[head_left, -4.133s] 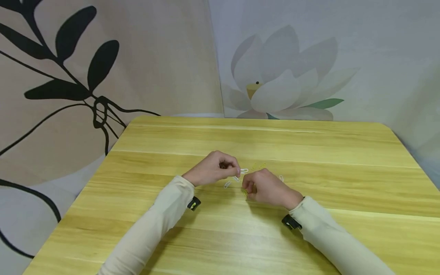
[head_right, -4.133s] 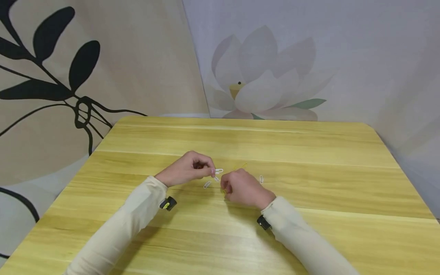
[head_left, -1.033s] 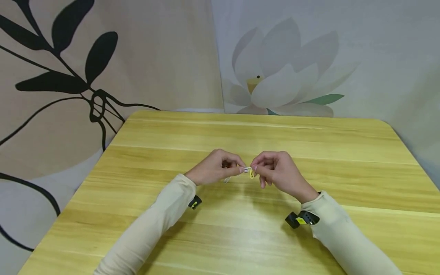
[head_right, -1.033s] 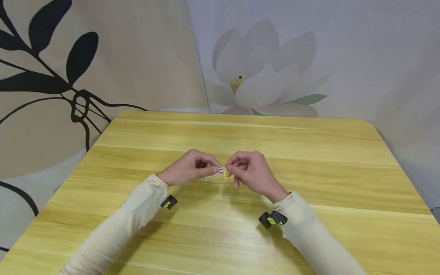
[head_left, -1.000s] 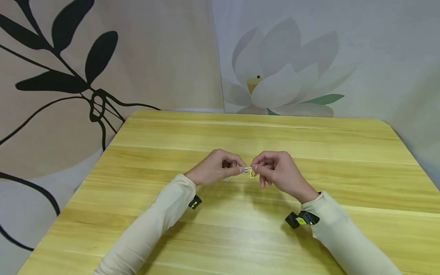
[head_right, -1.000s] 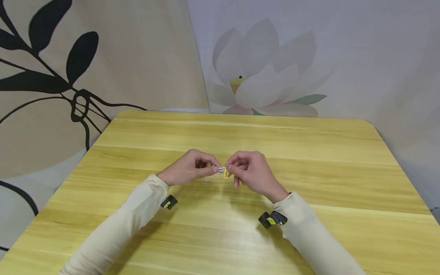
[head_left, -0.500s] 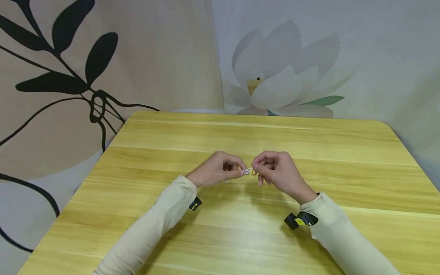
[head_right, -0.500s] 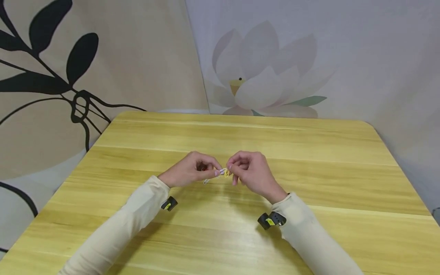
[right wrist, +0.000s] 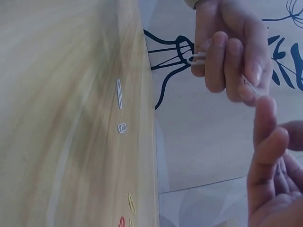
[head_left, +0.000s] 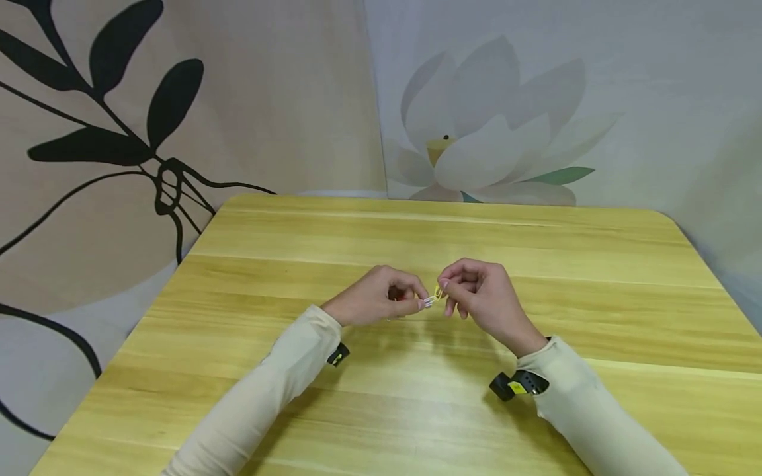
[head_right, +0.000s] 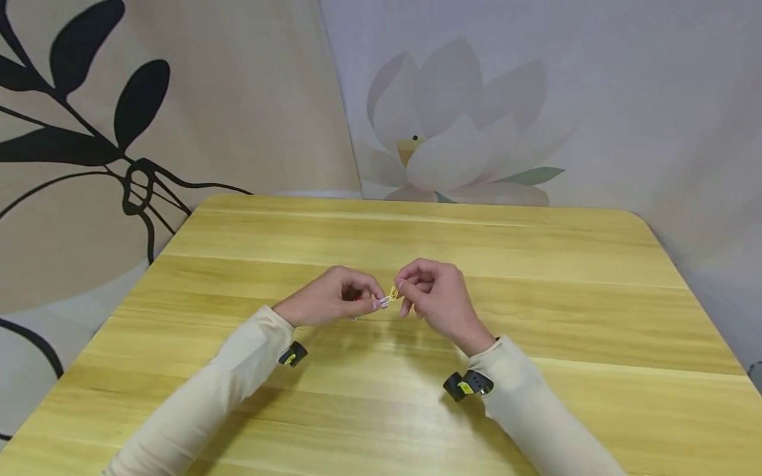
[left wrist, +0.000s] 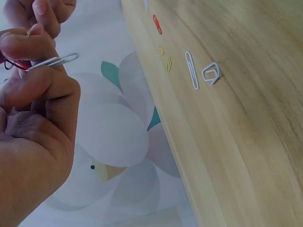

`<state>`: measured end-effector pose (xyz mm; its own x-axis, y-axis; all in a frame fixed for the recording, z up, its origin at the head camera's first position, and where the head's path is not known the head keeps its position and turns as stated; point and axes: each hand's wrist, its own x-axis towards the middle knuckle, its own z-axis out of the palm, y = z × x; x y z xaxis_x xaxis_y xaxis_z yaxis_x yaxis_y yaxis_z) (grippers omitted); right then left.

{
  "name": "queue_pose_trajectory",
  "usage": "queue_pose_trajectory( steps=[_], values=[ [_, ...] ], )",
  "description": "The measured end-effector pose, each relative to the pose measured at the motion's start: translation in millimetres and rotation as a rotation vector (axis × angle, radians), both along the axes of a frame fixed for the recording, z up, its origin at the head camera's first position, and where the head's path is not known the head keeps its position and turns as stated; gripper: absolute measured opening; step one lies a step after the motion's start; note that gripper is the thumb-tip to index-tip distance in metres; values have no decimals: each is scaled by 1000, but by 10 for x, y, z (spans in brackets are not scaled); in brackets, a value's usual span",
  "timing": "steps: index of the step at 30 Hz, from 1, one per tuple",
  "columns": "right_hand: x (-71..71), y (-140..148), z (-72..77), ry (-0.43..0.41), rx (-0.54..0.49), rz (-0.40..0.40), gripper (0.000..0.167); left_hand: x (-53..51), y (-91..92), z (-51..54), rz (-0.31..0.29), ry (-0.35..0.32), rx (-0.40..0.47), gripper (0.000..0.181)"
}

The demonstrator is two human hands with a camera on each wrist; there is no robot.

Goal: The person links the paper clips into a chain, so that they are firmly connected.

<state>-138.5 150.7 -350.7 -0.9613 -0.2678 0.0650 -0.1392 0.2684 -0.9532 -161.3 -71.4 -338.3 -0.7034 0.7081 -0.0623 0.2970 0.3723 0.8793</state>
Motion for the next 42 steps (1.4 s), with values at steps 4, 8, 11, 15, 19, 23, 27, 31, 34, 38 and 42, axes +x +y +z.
queue_pose_trajectory(
  steps=[4,8,11,15,19,23,27,31,34,38,42],
  values=[
    [14,-10,-5,31,-11,-31,14,4,22,-14,-2,-53,20,12],
    [24,-38,-2,78,-15,-53,12,1,43,-16,13,-36,4,15],
    [36,-64,-12,98,-13,-54,11,2,51,-19,29,-5,-18,16],
    [32,-83,-15,109,-8,-48,10,-7,60,-3,34,37,-26,16],
    [39,-85,-9,104,-10,-51,10,-11,49,1,35,48,-3,16],
    [39,-78,2,87,-33,-42,12,-10,21,1,42,56,11,18],
    [40,-56,34,50,-63,-38,11,-30,15,9,48,81,-1,19],
    [44,-43,49,20,-63,-29,11,-53,11,-5,60,92,-8,18],
    [41,-40,46,14,-63,-18,11,-62,6,-12,62,97,-7,18],
    [41,-41,37,13,-71,-2,12,-68,-4,-26,65,97,-2,18],
    [45,-49,36,2,-84,15,11,-79,-20,-39,72,100,8,19]
  ],
)
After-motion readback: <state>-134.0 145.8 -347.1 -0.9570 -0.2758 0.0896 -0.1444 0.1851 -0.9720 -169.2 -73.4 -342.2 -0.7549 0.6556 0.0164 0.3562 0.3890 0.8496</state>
